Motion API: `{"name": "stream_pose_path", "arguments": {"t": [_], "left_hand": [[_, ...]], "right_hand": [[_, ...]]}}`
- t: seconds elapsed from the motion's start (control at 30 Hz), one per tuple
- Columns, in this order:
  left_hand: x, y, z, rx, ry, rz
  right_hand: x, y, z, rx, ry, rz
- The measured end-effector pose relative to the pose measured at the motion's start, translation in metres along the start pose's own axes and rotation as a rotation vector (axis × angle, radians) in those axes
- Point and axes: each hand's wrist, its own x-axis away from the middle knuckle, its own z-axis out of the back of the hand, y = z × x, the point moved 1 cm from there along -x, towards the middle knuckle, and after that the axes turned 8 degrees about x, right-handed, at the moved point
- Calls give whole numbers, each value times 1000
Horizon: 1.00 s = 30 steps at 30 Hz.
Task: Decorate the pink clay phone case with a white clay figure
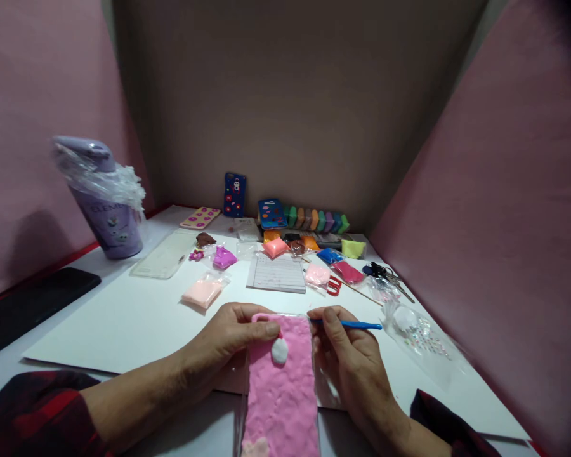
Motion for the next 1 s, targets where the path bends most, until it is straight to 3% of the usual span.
{"name": "stream_pose_path", "arguments": {"t": [0.1,0.2,0.33,0.47,0.6,0.83,1.0], "left_hand": [[-1,-1,2,-24,-14,12],[-3,-3,5,-37,-34,19],[-6,-5,8,-3,-27,33],[-7,-7,9,-44,-16,38],[-9,-8,11,-41,-34,34],[-4,-4,6,-48,-50,16],[1,-1,3,-57,-72,2]], "right_hand": [[0,-5,4,52,123,139],[5,-10,7,175,153,374],[13,-16,5,321,57,645],[13,-20,6,456,-59,800],[10,-18,9,520,-105,884],[12,-16,8,522,-89,881],[13,-16,9,559,-157,882]]}}
